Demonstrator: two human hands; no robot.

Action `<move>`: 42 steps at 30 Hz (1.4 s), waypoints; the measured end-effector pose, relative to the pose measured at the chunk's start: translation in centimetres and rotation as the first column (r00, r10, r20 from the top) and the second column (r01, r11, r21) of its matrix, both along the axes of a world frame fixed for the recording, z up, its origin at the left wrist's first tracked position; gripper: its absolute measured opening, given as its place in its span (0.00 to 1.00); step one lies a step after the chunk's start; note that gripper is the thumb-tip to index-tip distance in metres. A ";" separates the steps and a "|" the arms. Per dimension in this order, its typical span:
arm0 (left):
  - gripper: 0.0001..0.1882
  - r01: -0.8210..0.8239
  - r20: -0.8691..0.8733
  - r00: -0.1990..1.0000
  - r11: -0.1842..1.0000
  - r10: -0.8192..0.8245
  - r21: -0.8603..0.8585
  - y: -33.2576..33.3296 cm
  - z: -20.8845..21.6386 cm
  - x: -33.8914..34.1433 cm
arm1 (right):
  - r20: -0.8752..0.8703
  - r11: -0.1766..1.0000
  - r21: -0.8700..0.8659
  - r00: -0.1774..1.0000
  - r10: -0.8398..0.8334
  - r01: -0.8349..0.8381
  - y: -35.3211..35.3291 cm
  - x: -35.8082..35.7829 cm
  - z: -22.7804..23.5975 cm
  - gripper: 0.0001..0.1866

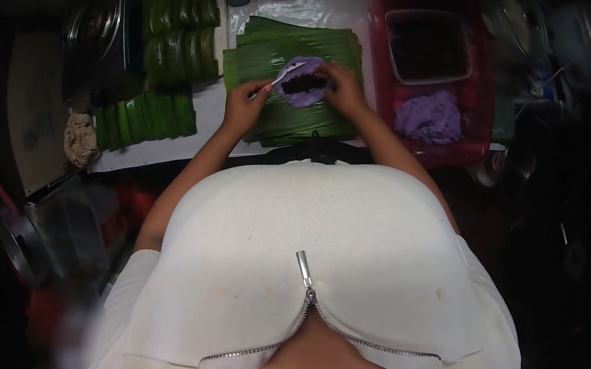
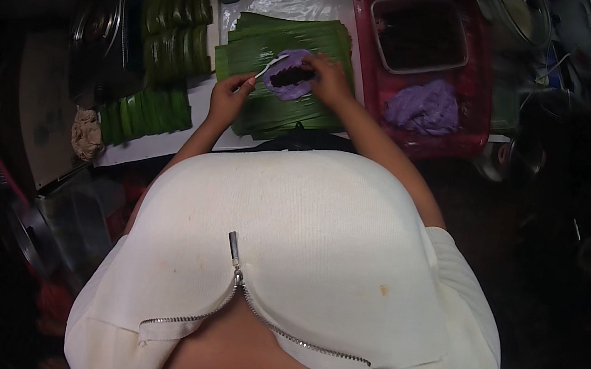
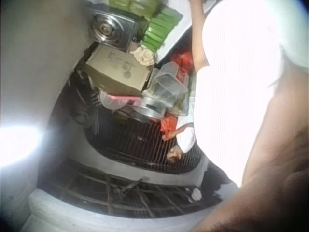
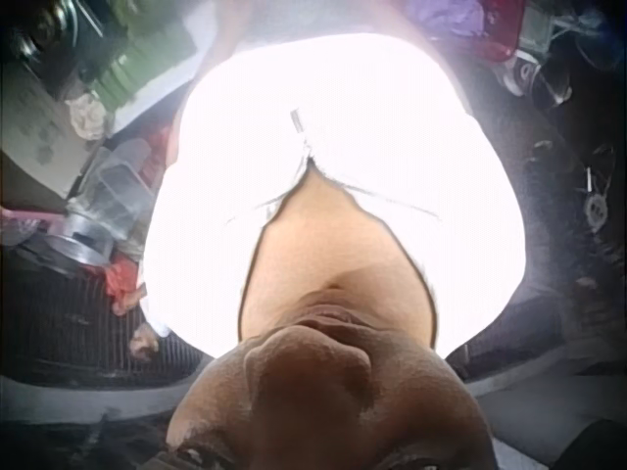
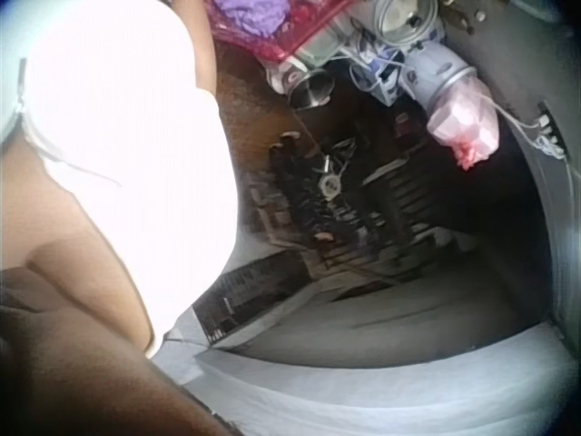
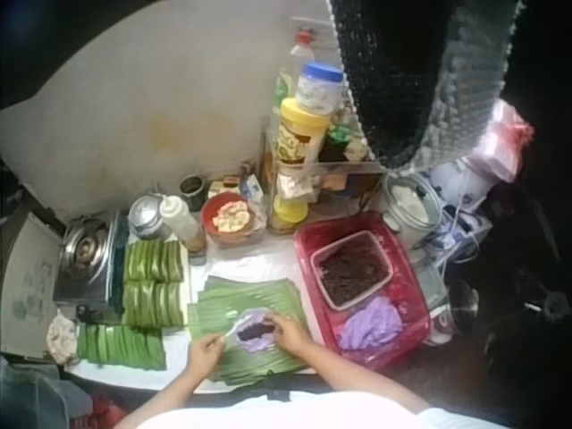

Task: The person arranges banana leaves on a table, places a purple dough ball on a leaf, flattens it, and spreads a dark filling over it using a spoon. The person then folds the leaf around the filling to form a parcel.

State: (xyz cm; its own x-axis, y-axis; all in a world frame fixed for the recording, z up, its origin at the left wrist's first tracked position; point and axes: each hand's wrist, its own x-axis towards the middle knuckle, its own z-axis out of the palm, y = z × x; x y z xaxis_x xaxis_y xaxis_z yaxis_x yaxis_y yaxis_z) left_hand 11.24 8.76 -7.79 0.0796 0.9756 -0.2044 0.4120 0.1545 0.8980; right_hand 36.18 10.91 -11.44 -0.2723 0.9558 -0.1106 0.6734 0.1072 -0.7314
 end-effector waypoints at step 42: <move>0.13 -0.002 -0.145 0.989 1.000 0.005 0.020 4.6 -6.6 3.5 | 0.241 0.998 -0.024 0.968 0.063 -0.059 6.7 -3.8 -1.9 0.14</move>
